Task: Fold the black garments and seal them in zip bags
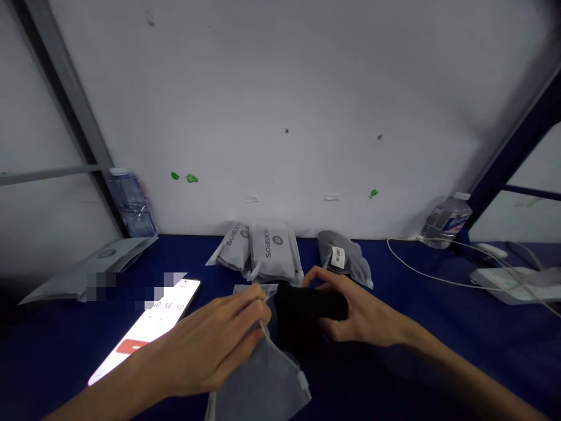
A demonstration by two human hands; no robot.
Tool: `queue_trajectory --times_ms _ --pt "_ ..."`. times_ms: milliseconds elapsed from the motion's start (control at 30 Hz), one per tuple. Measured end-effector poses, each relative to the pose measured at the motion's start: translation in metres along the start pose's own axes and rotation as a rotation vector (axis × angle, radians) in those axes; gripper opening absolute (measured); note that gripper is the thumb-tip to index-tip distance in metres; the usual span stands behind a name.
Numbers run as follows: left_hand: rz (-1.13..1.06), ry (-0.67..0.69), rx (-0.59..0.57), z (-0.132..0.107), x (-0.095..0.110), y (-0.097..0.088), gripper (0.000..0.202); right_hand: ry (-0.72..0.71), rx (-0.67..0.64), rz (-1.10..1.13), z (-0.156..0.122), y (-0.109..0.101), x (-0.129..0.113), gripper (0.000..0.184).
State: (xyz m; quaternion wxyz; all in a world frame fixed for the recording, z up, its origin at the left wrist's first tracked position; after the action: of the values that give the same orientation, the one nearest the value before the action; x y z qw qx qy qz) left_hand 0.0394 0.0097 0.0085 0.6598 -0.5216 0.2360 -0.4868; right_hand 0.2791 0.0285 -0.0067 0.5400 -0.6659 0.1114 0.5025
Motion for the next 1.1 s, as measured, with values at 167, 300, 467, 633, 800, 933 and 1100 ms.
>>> queue_trajectory --times_ms 167,300,467,633,800,933,1100 --pt "-0.073 -0.039 0.02 0.002 -0.001 0.0 0.021 -0.084 -0.041 -0.023 0.002 0.006 0.0 0.033" --pt "-0.131 -0.043 0.038 0.004 0.0 -0.002 0.021 -0.153 -0.095 -0.029 0.001 0.008 -0.003 0.032" --pt "-0.13 -0.011 0.039 0.003 0.004 -0.003 0.019 -0.297 -0.063 -0.116 0.0 0.008 -0.01 0.046" --pt "-0.119 0.022 0.037 0.001 0.006 -0.004 0.018 -0.202 -0.033 -0.136 0.001 0.01 -0.009 0.04" --pt "-0.091 0.042 0.03 0.0 0.008 -0.007 0.017 -0.047 0.048 -0.152 0.001 0.013 -0.007 0.04" --pt "-0.092 0.052 0.05 0.0 0.009 -0.01 0.017 -0.058 0.089 -0.118 0.003 0.018 -0.007 0.036" --pt "-0.107 -0.015 0.094 0.001 0.003 -0.012 0.017 -0.045 0.033 -0.099 0.003 0.022 -0.007 0.032"
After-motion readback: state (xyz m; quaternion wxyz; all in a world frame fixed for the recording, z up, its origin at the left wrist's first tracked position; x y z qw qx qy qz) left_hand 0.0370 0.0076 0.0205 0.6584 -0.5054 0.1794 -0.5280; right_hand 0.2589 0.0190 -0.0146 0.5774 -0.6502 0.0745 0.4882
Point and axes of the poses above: each hand's wrist, its own z-axis towards the middle knuckle, its own y-axis out of the palm, x = y × z, the point moved 3 cm from there along z, towards the middle knuckle
